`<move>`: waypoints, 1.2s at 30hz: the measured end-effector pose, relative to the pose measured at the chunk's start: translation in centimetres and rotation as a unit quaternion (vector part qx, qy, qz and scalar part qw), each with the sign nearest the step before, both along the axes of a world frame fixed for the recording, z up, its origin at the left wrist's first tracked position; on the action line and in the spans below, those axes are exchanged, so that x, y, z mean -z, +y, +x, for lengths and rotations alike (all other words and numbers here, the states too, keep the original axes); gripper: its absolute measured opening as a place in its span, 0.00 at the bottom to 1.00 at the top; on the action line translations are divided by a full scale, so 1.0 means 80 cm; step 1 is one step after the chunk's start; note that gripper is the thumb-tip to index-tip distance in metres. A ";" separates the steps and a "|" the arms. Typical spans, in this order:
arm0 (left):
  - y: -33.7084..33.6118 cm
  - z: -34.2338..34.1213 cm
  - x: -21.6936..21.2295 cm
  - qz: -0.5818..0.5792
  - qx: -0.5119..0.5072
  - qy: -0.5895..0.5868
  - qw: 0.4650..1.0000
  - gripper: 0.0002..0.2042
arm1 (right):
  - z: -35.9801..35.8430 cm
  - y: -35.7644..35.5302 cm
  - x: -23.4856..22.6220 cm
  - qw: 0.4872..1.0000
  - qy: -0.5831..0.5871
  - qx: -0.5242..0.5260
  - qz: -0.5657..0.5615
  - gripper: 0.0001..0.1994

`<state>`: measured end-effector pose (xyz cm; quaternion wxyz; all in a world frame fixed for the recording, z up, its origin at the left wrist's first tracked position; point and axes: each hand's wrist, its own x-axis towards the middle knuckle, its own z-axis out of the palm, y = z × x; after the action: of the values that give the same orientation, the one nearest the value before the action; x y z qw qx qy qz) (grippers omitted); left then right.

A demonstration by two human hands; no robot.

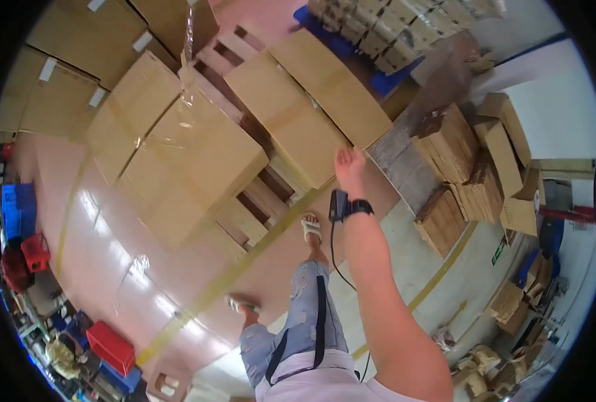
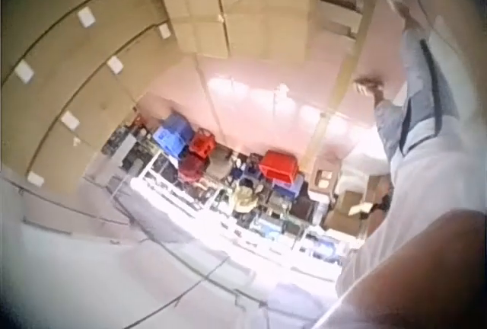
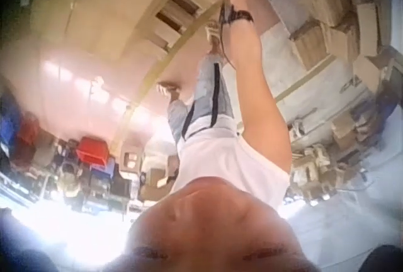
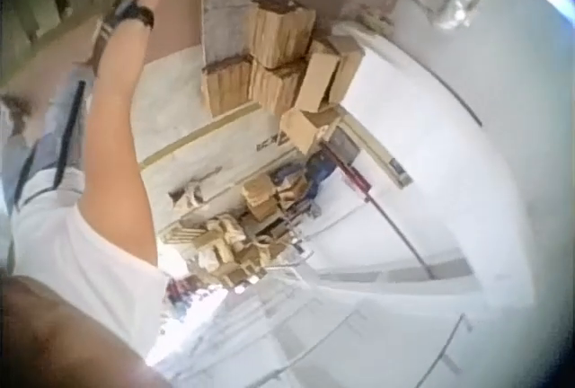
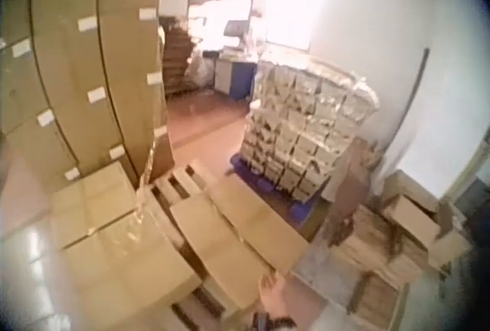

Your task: Open cardboard boxes using a box cutter and inspect the contents in a factory setting.

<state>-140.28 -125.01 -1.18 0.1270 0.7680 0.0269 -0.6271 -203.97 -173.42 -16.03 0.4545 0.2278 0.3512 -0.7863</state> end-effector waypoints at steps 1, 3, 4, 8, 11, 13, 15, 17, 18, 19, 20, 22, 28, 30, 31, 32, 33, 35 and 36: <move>-0.002 -0.029 -0.024 0.022 0.004 0.000 1.000 0.17 | -0.015 -0.021 0.006 0.998 -0.040 0.033 -0.020 0.16; -0.014 -0.060 -0.062 0.058 0.016 0.000 0.998 0.17 | -0.015 -0.051 0.012 0.995 -0.090 0.050 -0.015 0.17; -0.018 -0.070 -0.078 0.075 0.024 0.003 0.997 0.18 | -0.015 -0.058 0.008 0.990 -0.123 0.067 -0.023 0.18; 0.007 -0.157 -0.139 0.140 0.019 0.030 0.990 0.19 | -0.054 -0.055 -0.067 0.980 0.168 -0.109 -0.008 0.22; 0.010 -0.179 -0.161 0.176 0.027 0.062 0.982 0.19 | -0.102 -0.075 -0.131 0.872 0.425 -0.233 0.067 0.26; 0.010 -0.192 -0.156 0.193 0.037 0.094 0.976 0.20 | -0.152 -0.092 -0.118 0.845 0.455 -0.268 0.089 0.26; 0.009 -0.190 -0.148 0.195 0.036 0.105 0.975 0.20 | -0.179 -0.109 -0.104 0.815 0.482 -0.302 0.106 0.26; 0.020 -0.195 -0.144 0.195 0.029 0.110 0.974 0.21 | -0.187 -0.124 -0.084 0.748 0.548 -0.361 0.105 0.26; 0.019 -0.205 -0.149 0.193 0.029 0.098 0.976 0.21 | -0.188 -0.130 -0.071 0.747 0.546 -0.365 0.103 0.26; 0.015 -0.212 -0.151 0.190 0.031 0.086 0.977 0.21 | -0.185 -0.138 -0.056 0.715 0.562 -0.402 0.107 0.26; 0.010 -0.219 -0.153 0.187 0.033 0.074 0.979 0.21 | -0.181 -0.140 -0.041 0.681 0.577 -0.437 0.109 0.26; -0.006 -0.231 -0.159 0.177 0.034 0.045 0.983 0.21 | -0.143 -0.139 0.004 0.623 0.595 -0.490 0.132 0.27; 0.025 -0.248 -0.147 0.139 -0.030 0.012 0.990 0.17 | -0.042 -0.130 -0.042 0.386 0.508 -0.696 0.330 0.30; 0.002 -0.279 -0.140 0.159 -0.042 -0.029 0.986 0.15 | -0.004 -0.088 -0.058 0.428 0.653 -0.532 0.328 0.31; 0.020 -0.274 -0.132 0.140 -0.059 0.033 0.988 0.18 | 0.020 -0.074 -0.066 0.424 0.659 -0.542 0.303 0.31; 0.021 -0.289 -0.129 0.144 -0.057 0.032 0.987 0.17 | 0.042 -0.060 -0.067 0.369 0.747 -0.488 0.260 0.32; 0.011 -0.302 -0.124 0.149 -0.051 0.034 0.987 0.16 | 0.062 -0.055 -0.065 0.312 0.823 -0.423 0.215 0.33; 0.039 -0.315 -0.117 0.127 -0.085 0.051 0.987 0.14 | 0.132 -0.053 -0.065 0.290 0.821 -0.465 0.158 0.34; 0.049 -0.320 -0.111 0.123 -0.097 0.059 0.986 0.15 | 0.171 -0.050 -0.064 0.268 0.814 -0.499 0.126 0.35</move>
<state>-165.89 -121.09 7.72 0.0898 0.7333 0.1862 -0.6477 -190.27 -177.44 -10.90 0.1998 -0.6976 0.6767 -0.1249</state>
